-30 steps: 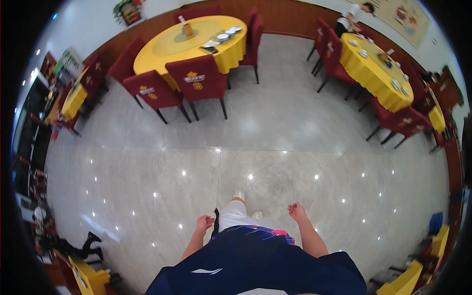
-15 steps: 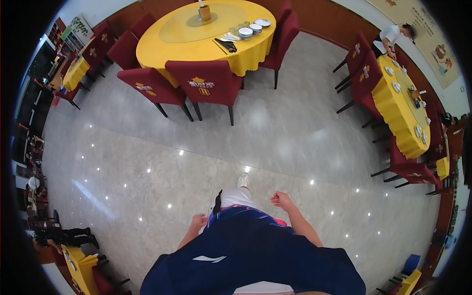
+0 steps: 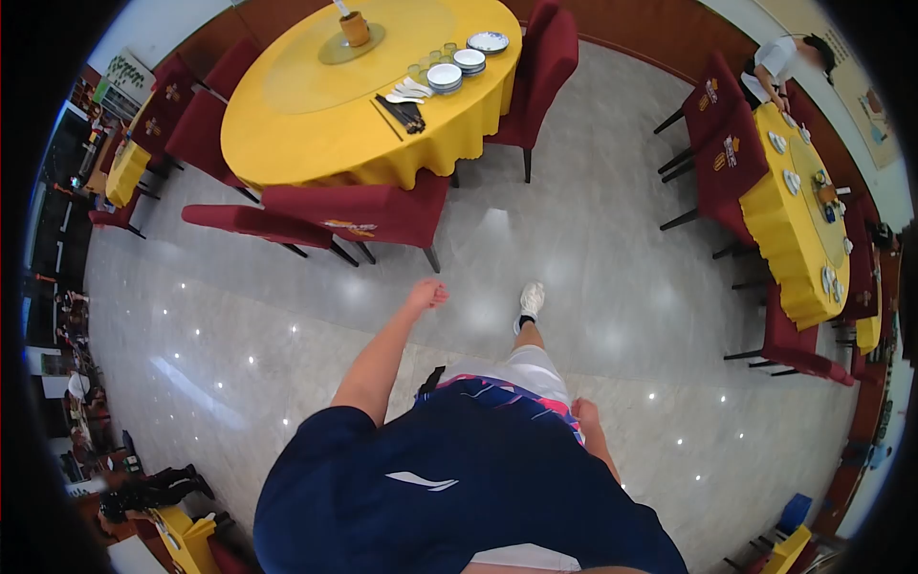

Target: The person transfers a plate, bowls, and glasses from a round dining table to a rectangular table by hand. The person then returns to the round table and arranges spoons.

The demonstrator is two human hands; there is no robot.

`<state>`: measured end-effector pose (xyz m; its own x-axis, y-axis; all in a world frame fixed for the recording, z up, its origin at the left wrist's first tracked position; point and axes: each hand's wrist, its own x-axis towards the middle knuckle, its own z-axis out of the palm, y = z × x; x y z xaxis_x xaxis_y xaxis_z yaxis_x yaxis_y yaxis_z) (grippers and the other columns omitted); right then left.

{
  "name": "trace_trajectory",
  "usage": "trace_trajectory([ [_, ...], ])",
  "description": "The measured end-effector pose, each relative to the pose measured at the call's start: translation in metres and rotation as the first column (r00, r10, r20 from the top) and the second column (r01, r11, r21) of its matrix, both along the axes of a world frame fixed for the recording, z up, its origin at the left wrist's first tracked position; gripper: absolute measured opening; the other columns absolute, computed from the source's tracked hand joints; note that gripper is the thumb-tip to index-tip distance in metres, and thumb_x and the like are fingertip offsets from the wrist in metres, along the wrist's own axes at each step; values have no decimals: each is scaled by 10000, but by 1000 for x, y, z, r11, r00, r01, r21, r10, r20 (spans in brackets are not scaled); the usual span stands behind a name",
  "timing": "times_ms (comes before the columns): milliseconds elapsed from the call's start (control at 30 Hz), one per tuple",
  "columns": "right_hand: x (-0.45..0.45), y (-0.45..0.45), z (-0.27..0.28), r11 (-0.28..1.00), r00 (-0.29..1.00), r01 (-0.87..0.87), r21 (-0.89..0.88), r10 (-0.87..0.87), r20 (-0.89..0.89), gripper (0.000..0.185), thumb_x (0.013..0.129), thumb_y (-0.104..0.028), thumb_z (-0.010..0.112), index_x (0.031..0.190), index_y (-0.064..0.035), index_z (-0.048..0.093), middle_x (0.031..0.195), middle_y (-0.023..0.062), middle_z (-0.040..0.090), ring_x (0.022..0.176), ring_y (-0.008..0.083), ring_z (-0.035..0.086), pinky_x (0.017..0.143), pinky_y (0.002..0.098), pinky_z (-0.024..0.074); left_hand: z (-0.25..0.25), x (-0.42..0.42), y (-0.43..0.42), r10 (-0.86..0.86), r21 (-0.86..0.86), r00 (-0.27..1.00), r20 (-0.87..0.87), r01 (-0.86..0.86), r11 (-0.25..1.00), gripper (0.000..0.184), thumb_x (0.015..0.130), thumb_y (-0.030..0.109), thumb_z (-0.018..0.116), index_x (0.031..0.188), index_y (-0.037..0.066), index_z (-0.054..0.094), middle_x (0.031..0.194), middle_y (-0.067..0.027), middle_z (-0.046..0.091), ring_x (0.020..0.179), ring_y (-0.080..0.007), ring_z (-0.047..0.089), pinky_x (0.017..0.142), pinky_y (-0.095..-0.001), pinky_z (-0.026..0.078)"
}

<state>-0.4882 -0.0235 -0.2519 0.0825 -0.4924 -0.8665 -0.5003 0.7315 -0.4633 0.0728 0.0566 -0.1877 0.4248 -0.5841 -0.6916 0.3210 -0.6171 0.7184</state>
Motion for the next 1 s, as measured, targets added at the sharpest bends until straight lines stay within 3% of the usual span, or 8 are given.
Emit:
trace_trajectory([
  [133,-27,-61,-14,750,844,-516,-413,528,-94,227,894,-249,461,839,-95,618,738,65,642,663,199,625,523,353,447,5,24,-98,140,-10,980,-142,-143,990,268,965,302,395,1001,101,570,929,-84,691,801,-156,641,699,-318,471],
  [233,-15,-149,-29,785,825,-565,-254,543,-157,249,901,-247,445,827,-87,620,738,90,638,631,208,615,497,349,427,-7,37,-143,233,26,959,-159,-232,972,264,978,315,365,904,125,533,920,-94,696,788,-158,643,687,-326,469],
  [267,23,-180,13,985,989,-148,-85,148,-8,272,892,-257,445,798,-64,611,729,121,642,598,213,610,466,341,424,-9,39,-154,270,36,949,-161,-268,963,282,984,326,352,846,134,504,916,-100,699,788,-162,644,685,-332,469],
  [333,40,-246,-6,747,851,-429,-507,523,50,282,879,-260,445,771,-49,599,699,132,635,549,200,589,427,326,411,0,43,-177,298,61,942,-153,-292,955,293,987,338,343,815,142,477,911,-106,700,789,-164,645,683,-330,468],
  [400,81,-331,-20,993,991,-100,56,95,89,264,867,-267,488,771,-49,602,681,109,639,576,217,624,513,366,499,6,46,-186,361,66,917,-170,-355,932,309,990,354,330,786,157,453,915,-123,702,799,-170,650,679,-333,468],
  [700,403,-608,87,897,897,-357,-261,407,170,241,903,-300,459,813,-102,563,791,67,659,665,150,604,597,299,462,-23,57,-147,577,237,802,-157,-537,810,241,917,330,403,765,151,458,944,-136,701,794,-186,657,680,-344,474],
  [900,587,-622,127,852,786,-475,-219,523,330,232,947,-315,473,888,-114,573,859,52,667,727,137,627,649,296,480,-42,69,-165,542,444,838,-61,-464,767,228,870,303,470,794,111,566,767,-95,672,688,-188,626,644,-334,465],
  [1000,657,-614,128,786,705,-595,-164,610,363,273,959,-349,474,929,-102,586,890,54,663,729,141,629,651,302,488,-81,100,-173,65,208,936,347,-144,967,305,852,265,514,789,6,661,712,-85,637,620,-184,572,603,-359,452],
])
